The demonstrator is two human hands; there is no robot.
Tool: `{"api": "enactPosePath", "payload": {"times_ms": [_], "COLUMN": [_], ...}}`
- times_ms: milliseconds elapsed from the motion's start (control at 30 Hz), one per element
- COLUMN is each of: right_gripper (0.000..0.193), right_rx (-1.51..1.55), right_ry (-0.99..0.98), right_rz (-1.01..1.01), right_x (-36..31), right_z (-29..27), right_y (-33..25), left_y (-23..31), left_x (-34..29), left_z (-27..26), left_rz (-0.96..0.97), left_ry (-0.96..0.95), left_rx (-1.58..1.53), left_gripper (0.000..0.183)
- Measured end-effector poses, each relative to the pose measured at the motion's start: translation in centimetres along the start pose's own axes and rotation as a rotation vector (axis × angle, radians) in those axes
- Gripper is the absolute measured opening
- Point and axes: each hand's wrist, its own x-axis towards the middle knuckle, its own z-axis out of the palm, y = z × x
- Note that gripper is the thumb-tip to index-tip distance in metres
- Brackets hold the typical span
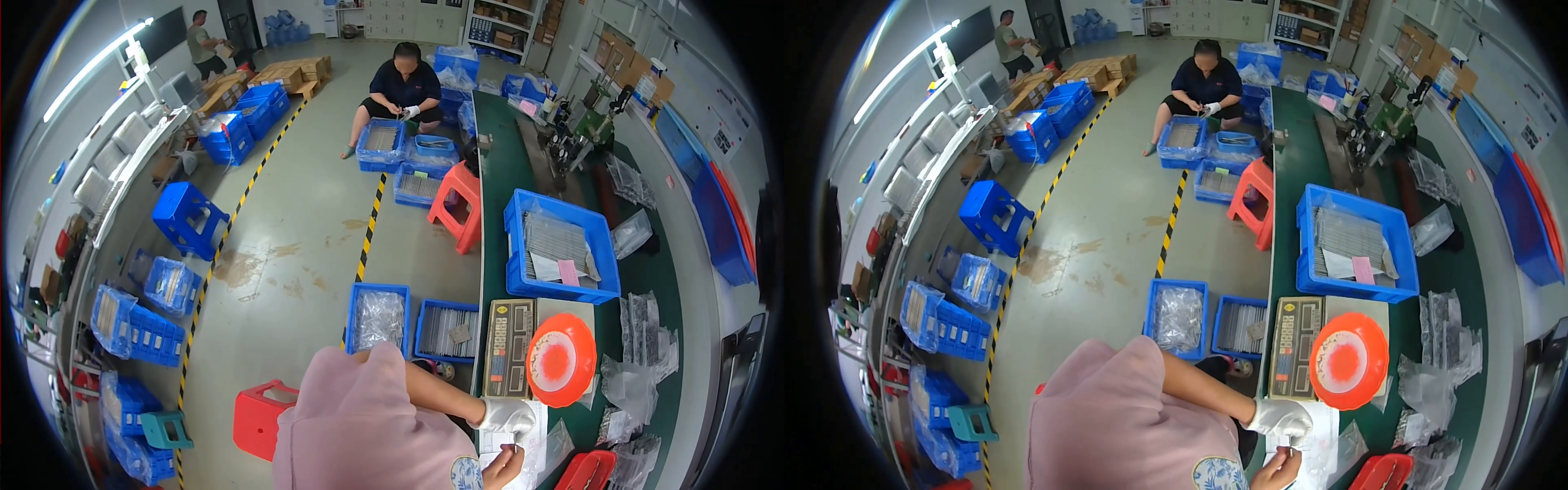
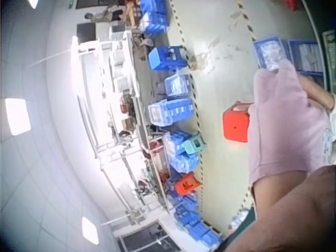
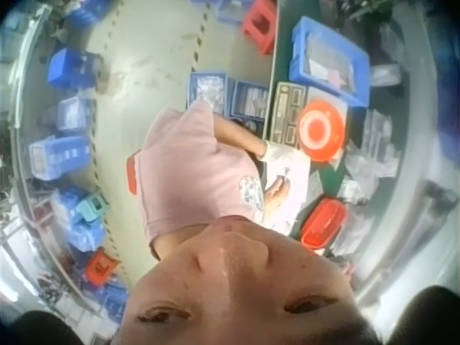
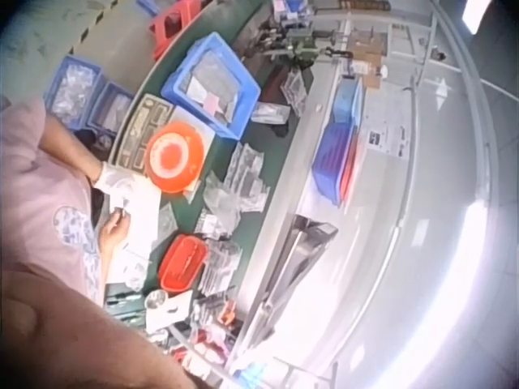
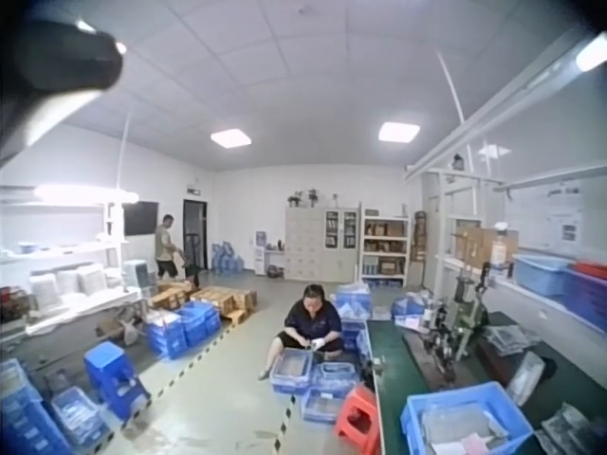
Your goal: Using tweezers to inspect and assemble small electronic components at a workshop station.
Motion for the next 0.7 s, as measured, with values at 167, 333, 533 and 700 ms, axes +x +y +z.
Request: {"api": "enactPosePath", "payload": {"times_ms": [167,333,533,700], "right_gripper": [0.015,0.023,0.026,0.027], "right_rx": [-0.535,-0.310,0.472,-0.076], "right_ry": [0.096,0.000,-0.083,0.119], "right_rz": [-0.543,-0.271,0.011,-0.067], "right_x": [-0.3,0.0,0.6,0.0], "right_z": [-0.1,-0.7,-0.2,-1.1], "right_y": [-1.5,1.0,1.2,0.1], "left_y": [-1.0,-0.5,1.1,0.7], "left_x": [0.2,0.1,-0.5,-0.3], "left_z": [0.0,-0.4,0.0,-0.8], "left_rz": [-0.014,0.011,-0.500,-0.547], "left_ry": [-0.140,-0.271,-0.070,-0.291], "left_rx": [-0.079,-0.128,-0.285,-0.111], "left_gripper": [0.009,0.013,0.019,0.021]}}
